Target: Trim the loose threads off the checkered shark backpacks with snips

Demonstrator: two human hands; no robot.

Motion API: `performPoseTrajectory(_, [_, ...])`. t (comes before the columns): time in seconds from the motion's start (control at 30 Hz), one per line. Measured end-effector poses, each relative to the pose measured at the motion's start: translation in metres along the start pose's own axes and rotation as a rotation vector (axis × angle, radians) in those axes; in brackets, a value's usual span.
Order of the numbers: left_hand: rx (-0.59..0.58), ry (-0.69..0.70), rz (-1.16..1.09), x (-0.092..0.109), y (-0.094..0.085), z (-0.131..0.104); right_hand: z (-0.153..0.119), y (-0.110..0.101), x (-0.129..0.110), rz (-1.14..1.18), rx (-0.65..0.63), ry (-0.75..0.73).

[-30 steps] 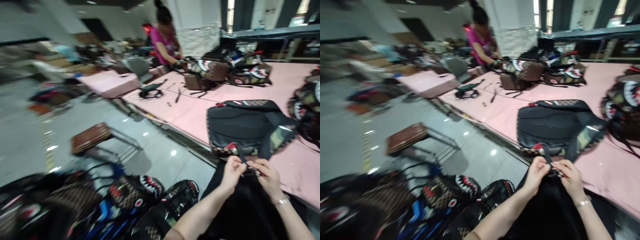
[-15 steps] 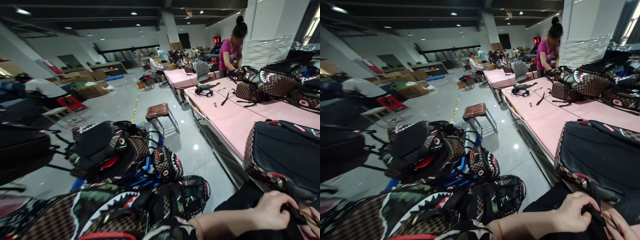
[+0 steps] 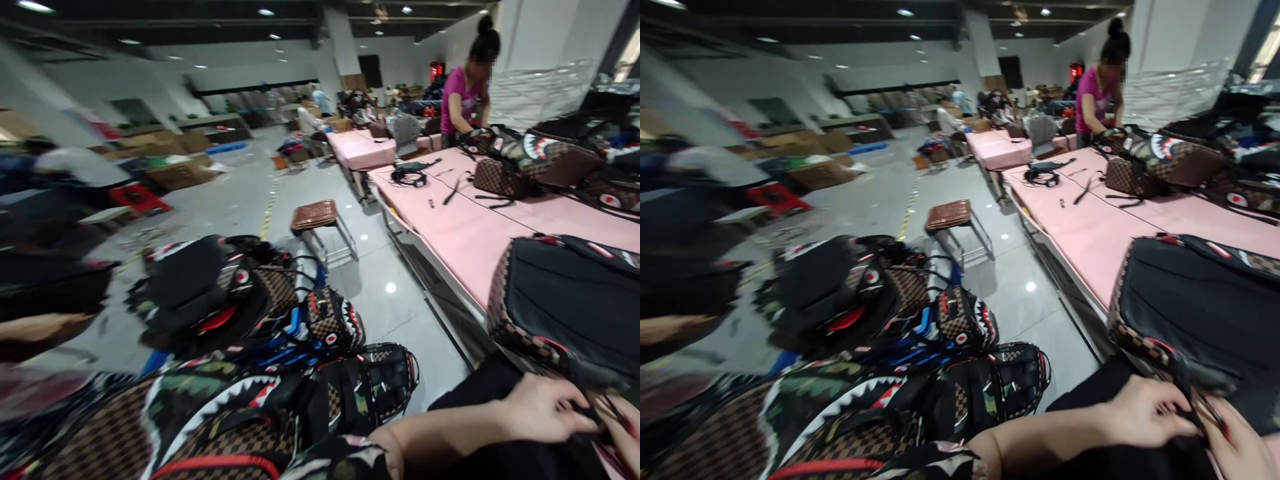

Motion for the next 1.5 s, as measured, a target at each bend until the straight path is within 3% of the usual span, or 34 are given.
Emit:
performPoseTrajectory(0.13, [-0.029, -0.118, -0.511, 0.003, -0.002, -0.004, -0.017, 0.005, -0.055, 0.032, -0.097, 0.043])
performPoseTrajectory(0.2, [-0.039, -0.184, -0.712, -0.003, -0.005, 0.001, -0.013, 0.002, -0.075, 0.069, -0.072, 0.033])
performPoseTrajectory(0.37, [-0.188, -0.442, -1.010, -0.019, 0.002, 0.009, -0.015, -0.008, -0.076, 0.219, 0.040, 0.091])
performPoseTrajectory(0.53, [-0.223, -0.486, -1.018, -0.018, 0.005, 0.003, -0.032, -0.002, -0.071, 0.407, 0.090, 0.119])
performPoseTrajectory(0.77, [-0.195, -0.485, -1.016, -0.024, 0.005, 0.002, -0.036, 0.010, -0.063, 0.461, 0.189, 0.140])
performPoseTrajectory(0.97, [-0.219, -0.459, -1.017, -0.015, 0.006, 0.001, -0.037, 0.011, -0.062, 0.459, 0.216, 0.167])
performPoseTrajectory(1.13, [-0.085, -0.456, -0.857, -0.013, 0.003, 0.005, -0.038, 0.015, -0.061, 0.472, 0.219, 0.193])
performPoseTrajectory(1.33, [0.003, -0.419, -0.931, -0.014, 0.010, 0.003, -0.068, 0.012, -0.067, 0.590, 0.364, 0.272])
performPoseTrajectory(1.5, [-0.001, -0.366, -1.025, -0.018, 0.017, 0.003, -0.096, 0.020, -0.075, 0.466, 0.351, 0.293])
Point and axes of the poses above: each hand's wrist, its own z-axis towards the middle knuckle, its own y-axis out of the palm, x = y × z, the point moved 4 cm from there along z, towards the middle knuckle, and after that the axes turned 10 degrees about -x, right-handed, at the moved point
